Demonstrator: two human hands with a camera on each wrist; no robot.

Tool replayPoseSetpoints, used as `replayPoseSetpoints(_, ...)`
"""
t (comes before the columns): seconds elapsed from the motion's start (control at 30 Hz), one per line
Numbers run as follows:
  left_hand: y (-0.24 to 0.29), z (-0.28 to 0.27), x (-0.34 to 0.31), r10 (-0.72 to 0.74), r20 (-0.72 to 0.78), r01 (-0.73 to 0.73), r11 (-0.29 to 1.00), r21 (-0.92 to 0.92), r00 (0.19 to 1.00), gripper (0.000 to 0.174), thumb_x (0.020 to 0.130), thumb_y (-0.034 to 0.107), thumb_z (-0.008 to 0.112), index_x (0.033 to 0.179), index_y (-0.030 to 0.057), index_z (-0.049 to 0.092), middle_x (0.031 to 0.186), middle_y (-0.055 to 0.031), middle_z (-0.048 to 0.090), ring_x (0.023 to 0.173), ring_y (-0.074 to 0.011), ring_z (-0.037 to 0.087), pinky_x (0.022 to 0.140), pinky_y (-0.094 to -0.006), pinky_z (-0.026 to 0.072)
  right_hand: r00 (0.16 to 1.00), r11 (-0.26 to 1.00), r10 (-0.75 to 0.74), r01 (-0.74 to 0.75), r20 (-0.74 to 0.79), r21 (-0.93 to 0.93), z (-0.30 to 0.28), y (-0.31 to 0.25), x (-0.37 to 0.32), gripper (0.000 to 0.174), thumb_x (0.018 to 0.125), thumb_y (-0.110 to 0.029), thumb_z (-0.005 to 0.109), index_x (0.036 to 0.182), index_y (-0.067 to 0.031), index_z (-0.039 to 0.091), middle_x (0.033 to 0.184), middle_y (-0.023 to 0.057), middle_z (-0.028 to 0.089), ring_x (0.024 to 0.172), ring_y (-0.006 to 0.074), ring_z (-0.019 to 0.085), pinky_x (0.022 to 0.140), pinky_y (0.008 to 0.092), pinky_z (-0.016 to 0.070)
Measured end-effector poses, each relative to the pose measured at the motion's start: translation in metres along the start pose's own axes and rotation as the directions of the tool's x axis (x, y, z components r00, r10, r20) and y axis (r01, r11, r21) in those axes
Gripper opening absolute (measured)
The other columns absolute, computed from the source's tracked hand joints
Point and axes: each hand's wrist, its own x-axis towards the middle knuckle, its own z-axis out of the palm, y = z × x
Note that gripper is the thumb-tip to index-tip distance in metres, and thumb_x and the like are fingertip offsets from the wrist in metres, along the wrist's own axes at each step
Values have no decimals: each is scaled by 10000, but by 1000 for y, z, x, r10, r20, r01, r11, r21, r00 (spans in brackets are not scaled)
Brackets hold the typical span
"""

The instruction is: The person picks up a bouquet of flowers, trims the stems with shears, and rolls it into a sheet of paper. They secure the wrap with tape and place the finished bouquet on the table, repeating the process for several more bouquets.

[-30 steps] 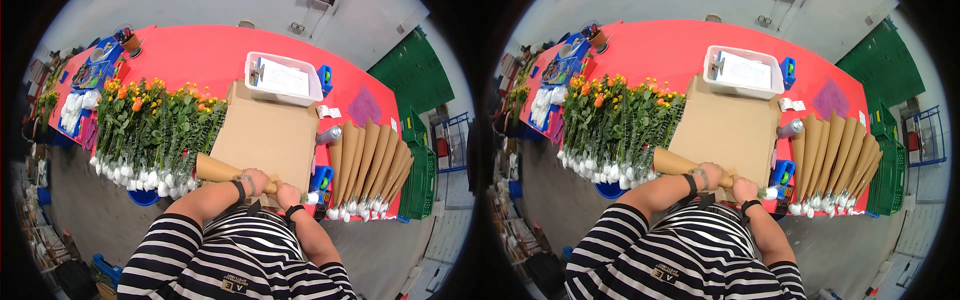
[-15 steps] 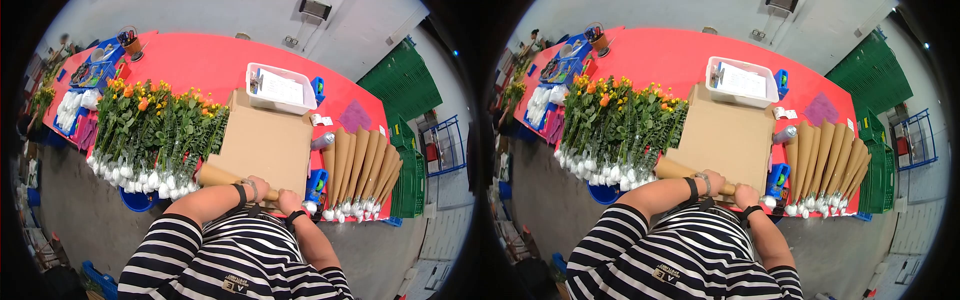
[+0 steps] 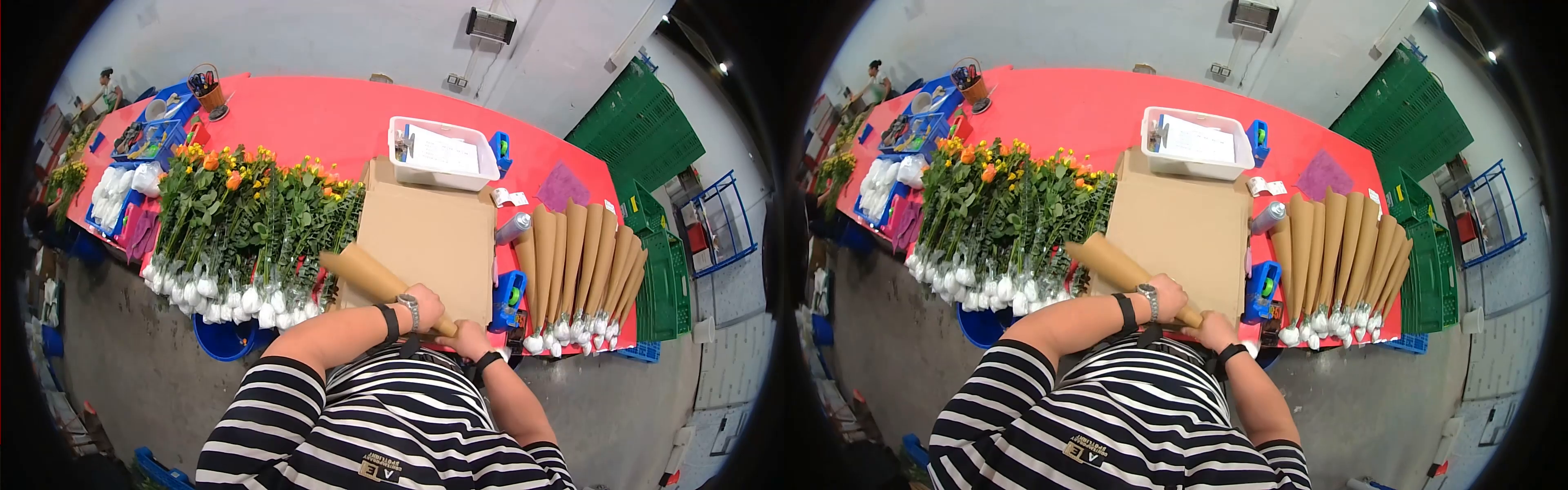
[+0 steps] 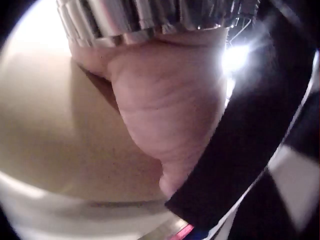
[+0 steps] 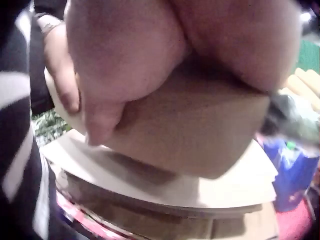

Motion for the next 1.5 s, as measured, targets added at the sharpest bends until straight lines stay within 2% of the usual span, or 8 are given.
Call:
replayPoseSetpoints(0.17,21,-20,3,-120,305,202,946,-253,945,320,737,345,805,960,116,792,948,-113,778,935,-272,755,806,-407,587,901,962,-242,176,-359,-207,1,28,-15,519,746,-467,841,941,0,723,931,236,733,919,410,710,809,486,565)
replayPoseSetpoints(0.37,76,-31,23,-51,168,55,998,-23,985,389,717,384,822,977,97,796,989,-128,779,957,-285,751,825,-398,588,997,962,-60,45,51,269,9,72,-42,482,727,-415,868,937,-10,715,931,205,740,909,401,710,796,486,565)
replayPoseSetpoints(0.5,95,-23,42,-105,472,283,903,-324,875,418,707,425,832,949,92,760,905,-109,766,921,-285,741,838,-396,544,832,961,-276,252,-481,-116,17,95,-55,601,700,-532,877,960,-17,708,864,180,738,819,402,712,761,480,569)
replayPoseSetpoints(0.63,117,-7,42,-50,50,45,994,104,997,440,740,443,806,951,58,776,968,-135,774,924,-306,748,878,-425,540,986,959,-156,136,66,248,20,112,-49,557,735,-558,850,954,-64,715,864,191,736,836,387,724,730,485,571)
replayPoseSetpoints(0.87,131,-27,49,-208,504,383,882,-275,838,428,741,462,795,974,103,785,952,-125,776,922,-290,749,883,-424,538,811,941,-338,307,-477,-146,12,120,-66,390,703,-395,885,873,-94,704,800,158,716,782,342,721,692,461,572)
replayPoseSetpoints(1.3,154,-29,48,-278,286,288,958,7,917,423,747,406,789,1033,95,771,980,-105,783,934,-275,751,902,-443,517,892,948,-314,279,-325,-150,-4,130,-70,395,718,-383,874,912,-74,724,786,161,715,652,311,708,600,418,553)
replayPoseSetpoints(1.47,151,-15,48,-15,128,-10,981,196,992,453,774,499,752,987,99,748,893,-102,763,921,-278,737,910,-437,491,895,779,-324,68,307,624,-14,131,-65,555,765,-438,835,1180,-91,713,790,146,711,624,272,693,603,390,545)
replayPoseSetpoints(1.5,152,-20,45,-77,180,52,989,139,981,453,787,500,738,984,92,740,892,-106,763,903,-285,736,893,-440,493,861,757,-498,488,-101,434,-1,133,-61,480,780,-397,806,1152,-108,710,826,132,728,700,282,711,647,417,557)
